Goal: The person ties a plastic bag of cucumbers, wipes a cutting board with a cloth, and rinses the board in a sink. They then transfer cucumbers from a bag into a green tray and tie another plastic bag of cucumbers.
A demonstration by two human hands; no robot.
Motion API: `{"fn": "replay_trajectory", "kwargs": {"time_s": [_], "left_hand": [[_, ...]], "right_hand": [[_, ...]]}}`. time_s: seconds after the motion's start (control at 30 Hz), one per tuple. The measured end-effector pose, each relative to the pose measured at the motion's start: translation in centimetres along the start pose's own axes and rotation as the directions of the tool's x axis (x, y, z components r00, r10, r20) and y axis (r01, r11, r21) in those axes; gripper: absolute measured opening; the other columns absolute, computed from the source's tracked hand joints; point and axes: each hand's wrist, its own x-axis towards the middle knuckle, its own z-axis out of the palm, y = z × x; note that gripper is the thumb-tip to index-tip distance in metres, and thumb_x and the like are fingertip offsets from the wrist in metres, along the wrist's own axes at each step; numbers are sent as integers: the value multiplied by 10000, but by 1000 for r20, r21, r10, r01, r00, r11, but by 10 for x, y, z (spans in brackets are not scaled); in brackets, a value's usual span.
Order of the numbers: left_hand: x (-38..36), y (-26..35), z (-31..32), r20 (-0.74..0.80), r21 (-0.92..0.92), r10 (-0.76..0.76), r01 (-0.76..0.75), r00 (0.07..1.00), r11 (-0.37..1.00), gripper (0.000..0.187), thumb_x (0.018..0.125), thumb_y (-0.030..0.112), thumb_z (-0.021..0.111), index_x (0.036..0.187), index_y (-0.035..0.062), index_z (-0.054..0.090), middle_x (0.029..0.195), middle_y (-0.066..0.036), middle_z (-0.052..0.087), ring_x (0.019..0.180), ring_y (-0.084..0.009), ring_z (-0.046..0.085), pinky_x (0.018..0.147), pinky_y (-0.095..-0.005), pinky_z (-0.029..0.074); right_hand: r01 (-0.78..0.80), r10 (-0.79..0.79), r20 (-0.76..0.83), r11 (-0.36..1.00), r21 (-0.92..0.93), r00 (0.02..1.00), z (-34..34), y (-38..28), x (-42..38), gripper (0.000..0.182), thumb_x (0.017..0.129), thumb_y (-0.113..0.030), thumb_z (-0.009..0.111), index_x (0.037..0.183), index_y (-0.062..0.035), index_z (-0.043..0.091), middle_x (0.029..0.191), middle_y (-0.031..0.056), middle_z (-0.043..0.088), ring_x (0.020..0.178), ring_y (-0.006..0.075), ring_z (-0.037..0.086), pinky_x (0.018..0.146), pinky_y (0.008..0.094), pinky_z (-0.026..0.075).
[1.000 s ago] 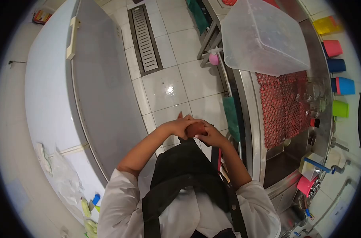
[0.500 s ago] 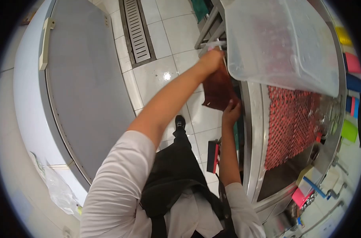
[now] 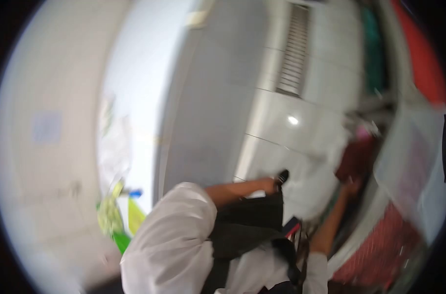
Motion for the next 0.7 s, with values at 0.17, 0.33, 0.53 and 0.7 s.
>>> {"fn": "replay_trajectory", "kwargs": {"time_s": [0.17,0.33,0.53,0.7], "left_hand": [[-160,-112,69,72,-376,180,-140,981,916,622,881,497,397,1256,0,410,1222,-240,459,1162,-352,424,982,-437,311],[-298,-181,165,-274,-570,-160,-26,948,821,660,875,519,383,1326,39,331,1324,-217,358,1237,-355,335,1028,-435,264],[-424,-194,285,0,-774,-880,557,474,300,689,798,614,440,1297,140,415,1253,-162,464,1117,-297,479,877,-479,408],[-593,-221,265,-378,-922,-413,-377,829,87,458,882,457,429,1109,88,578,914,-74,658,799,-180,607,667,-350,487]], "right_hand": [[667,-672,107,677,-311,732,-3,-69,-132,641,831,-262,552,1375,-78,266,1385,215,282,1250,370,318,1011,446,287],[862,-684,715,441,250,142,42,-142,-272,539,802,-66,574,1279,36,344,1265,245,370,1163,359,402,967,396,349],[636,-721,545,189,748,-427,-61,-318,-546,247,800,-71,573,1037,-5,562,963,98,607,843,189,567,749,297,445],[302,-563,85,-304,903,-822,-66,-333,-779,237,744,-79,640,961,1,590,885,105,613,836,201,578,768,298,446]]}}
